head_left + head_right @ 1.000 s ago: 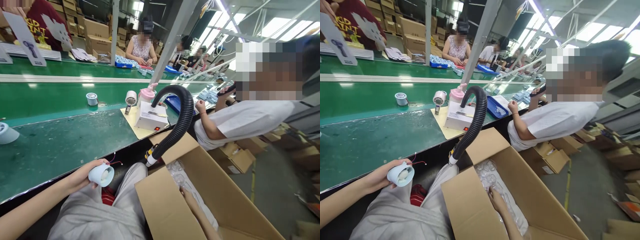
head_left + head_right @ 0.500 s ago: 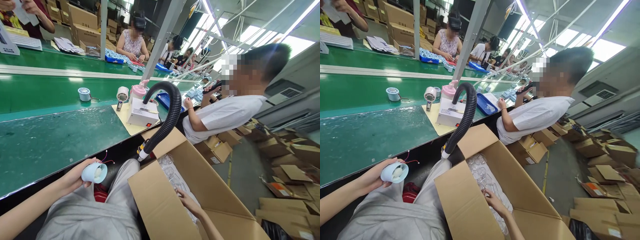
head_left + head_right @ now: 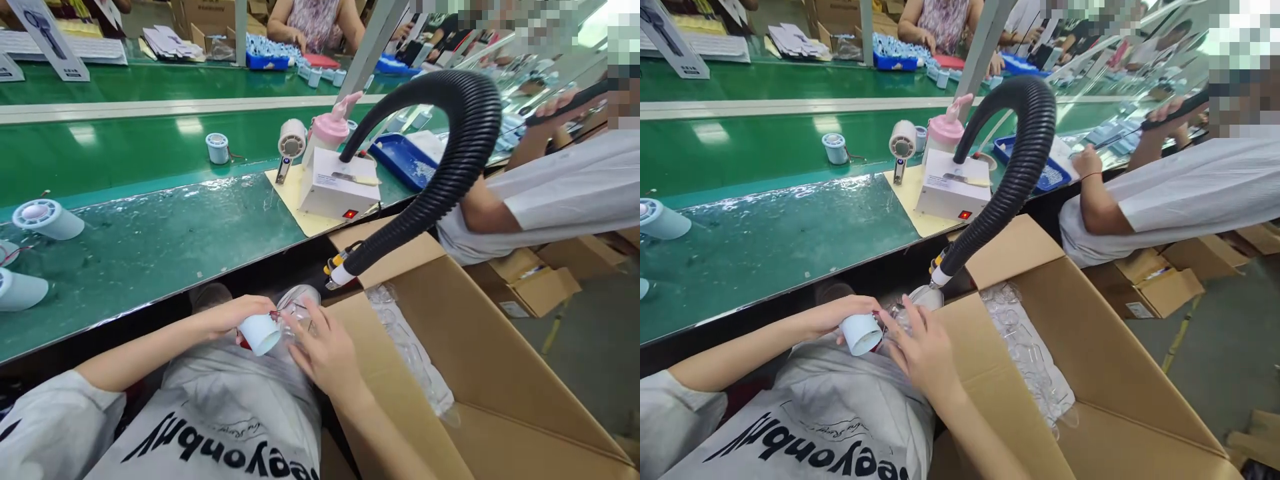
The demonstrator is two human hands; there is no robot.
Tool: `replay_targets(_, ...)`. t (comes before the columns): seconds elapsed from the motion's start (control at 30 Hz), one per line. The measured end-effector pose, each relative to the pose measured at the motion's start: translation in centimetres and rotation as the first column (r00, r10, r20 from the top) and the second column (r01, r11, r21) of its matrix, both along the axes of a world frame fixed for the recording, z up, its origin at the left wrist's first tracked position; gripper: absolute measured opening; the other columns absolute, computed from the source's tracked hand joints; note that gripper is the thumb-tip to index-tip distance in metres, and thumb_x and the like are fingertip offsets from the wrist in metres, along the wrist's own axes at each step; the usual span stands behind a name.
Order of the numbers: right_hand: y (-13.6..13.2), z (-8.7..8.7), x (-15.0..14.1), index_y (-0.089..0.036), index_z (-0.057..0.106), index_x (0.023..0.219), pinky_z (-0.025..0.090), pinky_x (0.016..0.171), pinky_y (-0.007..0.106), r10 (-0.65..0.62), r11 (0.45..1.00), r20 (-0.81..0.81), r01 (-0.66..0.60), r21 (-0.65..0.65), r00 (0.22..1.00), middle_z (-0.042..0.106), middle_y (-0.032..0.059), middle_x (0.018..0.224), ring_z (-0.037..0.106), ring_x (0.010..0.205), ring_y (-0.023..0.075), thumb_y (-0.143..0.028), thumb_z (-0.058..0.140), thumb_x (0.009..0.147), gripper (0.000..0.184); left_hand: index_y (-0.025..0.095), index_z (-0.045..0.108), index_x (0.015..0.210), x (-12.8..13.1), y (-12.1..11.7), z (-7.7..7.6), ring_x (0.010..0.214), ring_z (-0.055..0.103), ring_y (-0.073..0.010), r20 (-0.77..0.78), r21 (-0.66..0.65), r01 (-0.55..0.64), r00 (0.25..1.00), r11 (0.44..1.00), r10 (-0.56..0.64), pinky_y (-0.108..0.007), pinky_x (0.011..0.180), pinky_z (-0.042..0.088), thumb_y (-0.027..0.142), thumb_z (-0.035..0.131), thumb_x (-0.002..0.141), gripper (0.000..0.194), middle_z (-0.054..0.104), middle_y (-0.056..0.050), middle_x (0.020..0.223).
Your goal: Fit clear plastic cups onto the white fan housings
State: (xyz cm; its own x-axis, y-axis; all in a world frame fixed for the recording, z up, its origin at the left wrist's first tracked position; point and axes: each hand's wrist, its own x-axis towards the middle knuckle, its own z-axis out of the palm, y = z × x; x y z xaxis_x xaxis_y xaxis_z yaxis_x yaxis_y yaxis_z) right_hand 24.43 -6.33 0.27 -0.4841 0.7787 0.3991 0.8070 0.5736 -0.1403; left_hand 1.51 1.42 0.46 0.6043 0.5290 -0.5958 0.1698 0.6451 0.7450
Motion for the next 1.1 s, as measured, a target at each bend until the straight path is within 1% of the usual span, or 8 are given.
replay_targets(0.1, 1.5, -0.3, -1.7, -0.021, 0.076, 0.121, 0.064, 0.073, 0.049, -0.015, 0.992, -0.004, 0.014, -0.124, 1.000, 0.065, 0.0219, 0.142, 0.069, 0.109, 0.0398, -0.011, 0.073, 0.088, 0.035, 0.016, 0.073, 0.092, -0.7, -0.3, 0.4, 0.064, 0.057, -0.0130, -0.086, 0.292, 0.106, 0.993, 0.951, -0.085, -0.021, 0.051, 0.045, 0.043, 0.070, 0.083, 0.028, 0.062, 0.000, 0.076)
replay_targets(0.23, 2.7, -1.0, -1.6, -0.022, 0.073, 0.085, 0.064, 0.086, 0.045, 0.045, 0.869, -0.309, -0.190, -0.458, 0.950, 0.067, 0.0142, 0.129, 0.069, 0.114, 0.0324, -0.016, 0.084, 0.082, 0.012, 0.019, 0.077, 0.096, -1.7, -0.9, 0.5, 0.091, 0.064, -0.0189, -0.157, 0.728, 0.113, 0.988, 0.676, 0.005, -0.030, 0.084, 0.051, 0.033, 0.070, 0.089, 0.017, 0.068, -0.006, 0.099)
replay_targets(0.53, 2.7, 0.4, -1.6, -0.022, 0.070, 0.062, 0.059, 0.079, 0.039, -0.369, 0.749, -0.725, -0.276, -0.603, 0.582, 0.076, 0.0098, 0.099, 0.074, 0.092, 0.0259, -0.041, 0.075, 0.092, 0.036, 0.026, 0.080, 0.118, -2.2, -1.4, -1.1, 0.120, 0.061, -0.0303, -0.107, 0.809, 0.056, 0.993, 0.585, 0.053, -0.048, 0.105, 0.053, 0.054, 0.096, 0.063, 0.064, 0.061, -0.012, 0.127)
replay_targets(0.63, 2.9, 0.3, -1.1, -0.023, 0.070, 0.057, 0.062, 0.087, 0.044, -0.446, 0.716, -0.752, -0.311, -0.626, 0.486, 0.080, 0.0098, 0.097, 0.077, 0.096, 0.0289, -0.049, 0.082, 0.087, 0.042, 0.027, 0.075, 0.128, -2.0, -1.5, -0.6, 0.131, 0.059, -0.0334, -0.062, 0.772, 0.066, 0.998, 0.632, -0.029, -0.050, 0.111, 0.052, 0.045, 0.095, 0.069, 0.065, 0.061, -0.014, 0.142)
replay_targets(0.73, 2.8, 0.0, -0.7, -0.024, 0.075, 0.063, 0.062, 0.095, 0.051, -0.432, 0.711, -0.788, -0.372, -0.597, 0.439, 0.082, 0.0105, 0.109, 0.077, 0.106, 0.0322, -0.060, 0.081, 0.086, 0.042, 0.024, 0.070, 0.136, -1.8, -1.9, 0.0, 0.116, 0.068, -0.0296, 0.006, 0.617, 0.023, 0.999, 0.786, -0.034, -0.041, 0.096, 0.060, 0.037, 0.090, 0.074, 0.067, 0.069, -0.014, 0.133)
replay_targets(0.87, 1.9, -0.2, -0.2, -0.030, 0.083, 0.104, 0.058, 0.108, 0.054, -0.173, 0.795, -0.735, -0.349, -0.497, 0.655, 0.075, 0.0096, 0.134, 0.072, 0.124, 0.0332, -0.045, 0.088, 0.084, 0.026, 0.021, 0.063, 0.142, -1.9, -2.4, 0.3, 0.097, 0.072, -0.0238, 0.109, 0.345, -0.085, 0.993, 0.935, 0.050, -0.034, 0.082, 0.061, 0.036, 0.090, 0.073, 0.075, 0.074, -0.013, 0.119)
replay_targets(0.97, 1.0, -0.1, 0.2, -0.029, 0.078, 0.120, 0.059, 0.110, 0.049, -0.036, 0.863, -0.635, -0.297, -0.409, 0.771, 0.073, 0.0102, 0.138, 0.070, 0.128, 0.0308, -0.029, 0.080, 0.091, 0.028, 0.021, 0.061, 0.144, -2.0, -2.5, 0.4, 0.086, 0.071, -0.0196, 0.128, 0.283, -0.077, 0.991, 0.956, 0.042, -0.029, 0.074, 0.058, 0.041, 0.090, 0.074, 0.078, 0.074, -0.012, 0.114)
replay_targets(1.1, 0.4, 0.1, 0.6, -0.026, 0.070, 0.127, 0.058, 0.110, 0.046, -0.013, 0.862, -0.632, -0.311, -0.399, 0.775, 0.073, 0.0116, 0.137, 0.068, 0.131, 0.0311, -0.026, 0.078, 0.093, 0.036, 0.024, 0.062, 0.146, -2.2, -2.4, 1.0, 0.088, 0.071, -0.0201, 0.085, 0.391, 0.010, 0.995, 0.920, -0.047, -0.028, 0.074, 0.056, 0.043, 0.092, 0.071, 0.083, 0.073, -0.013, 0.126)
